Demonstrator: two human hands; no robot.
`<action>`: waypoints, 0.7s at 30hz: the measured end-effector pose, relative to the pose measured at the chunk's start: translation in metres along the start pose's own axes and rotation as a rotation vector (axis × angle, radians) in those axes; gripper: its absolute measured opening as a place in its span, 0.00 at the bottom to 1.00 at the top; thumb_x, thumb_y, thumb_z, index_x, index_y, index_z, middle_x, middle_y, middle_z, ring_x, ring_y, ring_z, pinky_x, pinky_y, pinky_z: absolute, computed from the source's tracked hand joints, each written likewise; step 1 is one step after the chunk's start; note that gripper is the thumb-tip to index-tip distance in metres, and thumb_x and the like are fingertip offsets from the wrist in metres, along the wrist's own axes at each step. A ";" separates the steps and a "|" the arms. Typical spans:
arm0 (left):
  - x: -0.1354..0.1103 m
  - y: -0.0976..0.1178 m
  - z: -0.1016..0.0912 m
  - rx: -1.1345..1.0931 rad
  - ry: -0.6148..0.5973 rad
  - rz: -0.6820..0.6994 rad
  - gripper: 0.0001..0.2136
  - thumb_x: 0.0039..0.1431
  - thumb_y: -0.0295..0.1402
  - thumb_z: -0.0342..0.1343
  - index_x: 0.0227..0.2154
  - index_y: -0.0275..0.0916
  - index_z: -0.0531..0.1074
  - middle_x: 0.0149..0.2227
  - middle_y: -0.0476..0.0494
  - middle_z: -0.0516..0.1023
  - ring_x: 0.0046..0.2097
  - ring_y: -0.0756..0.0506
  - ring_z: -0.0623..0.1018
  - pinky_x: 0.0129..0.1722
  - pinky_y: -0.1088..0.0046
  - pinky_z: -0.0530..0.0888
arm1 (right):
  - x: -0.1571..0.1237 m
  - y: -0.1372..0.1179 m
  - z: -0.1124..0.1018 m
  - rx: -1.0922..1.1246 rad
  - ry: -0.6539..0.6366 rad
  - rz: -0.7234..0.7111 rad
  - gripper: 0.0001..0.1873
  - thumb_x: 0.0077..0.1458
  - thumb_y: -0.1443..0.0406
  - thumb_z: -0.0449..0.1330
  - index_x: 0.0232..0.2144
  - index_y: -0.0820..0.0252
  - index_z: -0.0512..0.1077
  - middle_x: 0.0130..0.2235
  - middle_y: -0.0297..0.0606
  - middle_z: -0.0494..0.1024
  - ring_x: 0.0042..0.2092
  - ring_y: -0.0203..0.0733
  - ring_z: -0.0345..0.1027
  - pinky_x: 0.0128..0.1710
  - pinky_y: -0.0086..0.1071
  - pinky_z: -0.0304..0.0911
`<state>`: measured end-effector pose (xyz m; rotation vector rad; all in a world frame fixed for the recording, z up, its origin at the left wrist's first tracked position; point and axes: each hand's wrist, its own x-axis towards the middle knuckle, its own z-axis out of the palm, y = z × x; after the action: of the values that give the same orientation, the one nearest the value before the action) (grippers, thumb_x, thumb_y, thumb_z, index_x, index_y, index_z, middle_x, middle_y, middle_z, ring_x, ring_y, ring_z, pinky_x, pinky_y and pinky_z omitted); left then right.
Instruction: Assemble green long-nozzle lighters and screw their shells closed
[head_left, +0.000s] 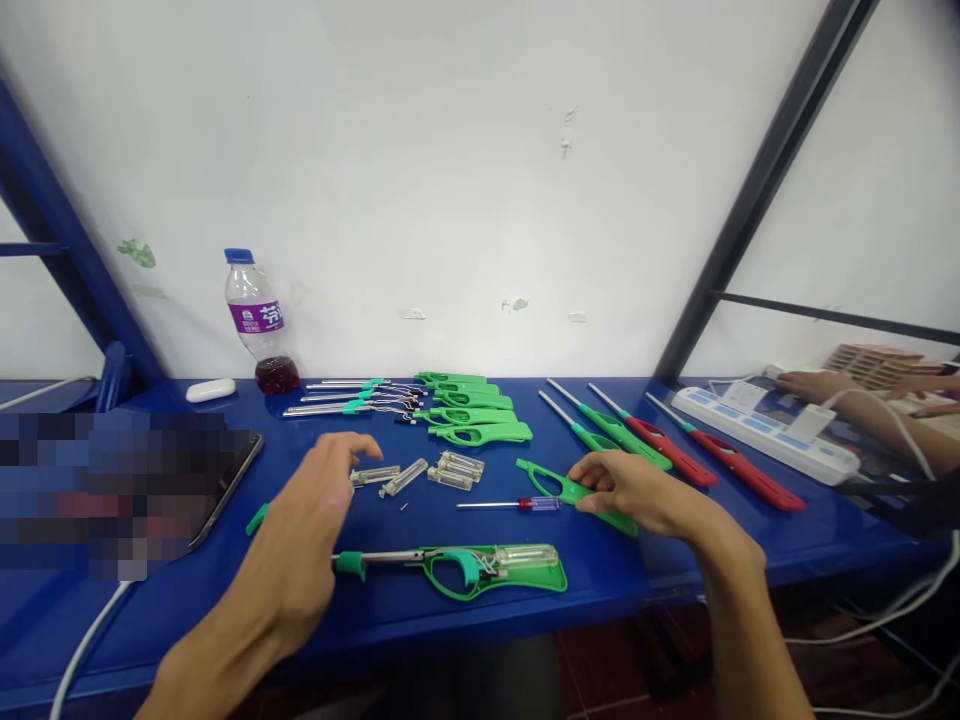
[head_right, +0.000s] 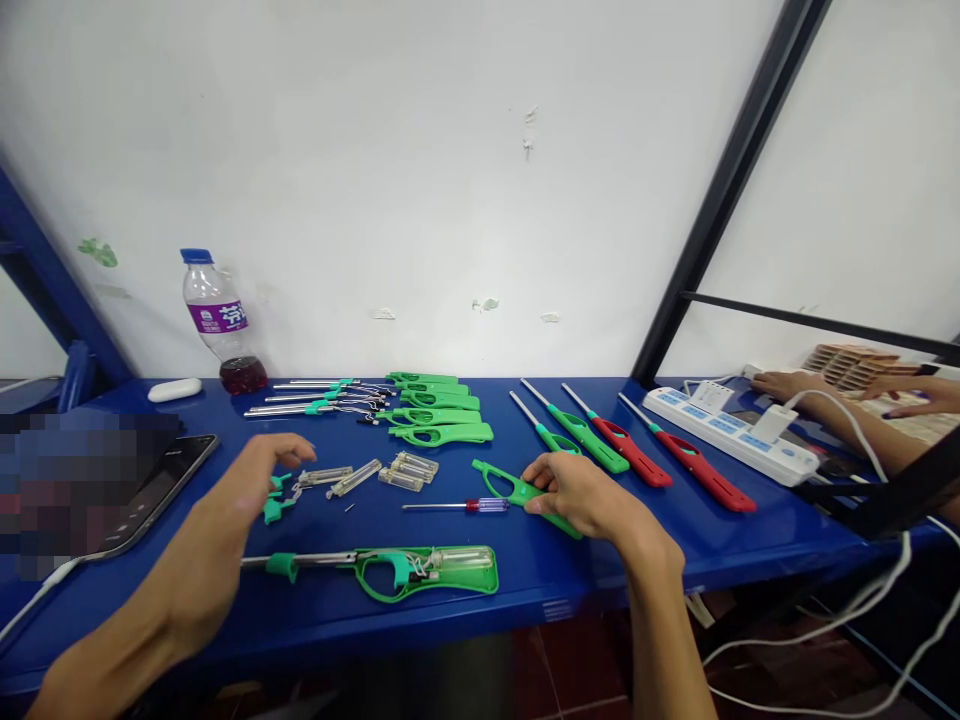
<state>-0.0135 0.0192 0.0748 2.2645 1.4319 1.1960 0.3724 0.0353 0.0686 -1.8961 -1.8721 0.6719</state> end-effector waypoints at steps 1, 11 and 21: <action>0.004 -0.007 -0.007 0.045 0.035 -0.035 0.21 0.75 0.43 0.30 0.51 0.44 0.68 0.52 0.42 0.75 0.54 0.36 0.75 0.50 0.59 0.73 | 0.000 0.000 -0.001 -0.004 -0.011 0.008 0.19 0.43 0.61 0.72 0.41 0.59 0.82 0.38 0.41 0.85 0.41 0.50 0.79 0.38 0.35 0.73; 0.018 -0.039 -0.007 0.227 -0.250 0.053 0.18 0.72 0.45 0.46 0.41 0.45 0.79 0.46 0.42 0.78 0.48 0.36 0.75 0.50 0.57 0.72 | -0.002 -0.004 -0.003 -0.081 -0.069 0.069 0.20 0.48 0.57 0.69 0.43 0.60 0.82 0.43 0.45 0.84 0.41 0.52 0.78 0.40 0.37 0.69; 0.017 -0.035 0.015 0.187 -0.304 0.107 0.15 0.71 0.39 0.49 0.41 0.47 0.83 0.41 0.46 0.84 0.44 0.37 0.78 0.49 0.56 0.72 | -0.008 -0.014 -0.005 -0.078 -0.119 0.076 0.14 0.50 0.58 0.70 0.38 0.57 0.82 0.40 0.43 0.85 0.42 0.52 0.79 0.40 0.36 0.70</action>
<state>-0.0222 0.0542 0.0545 2.5419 1.3693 0.7255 0.3641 0.0277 0.0817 -2.0261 -1.9326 0.7622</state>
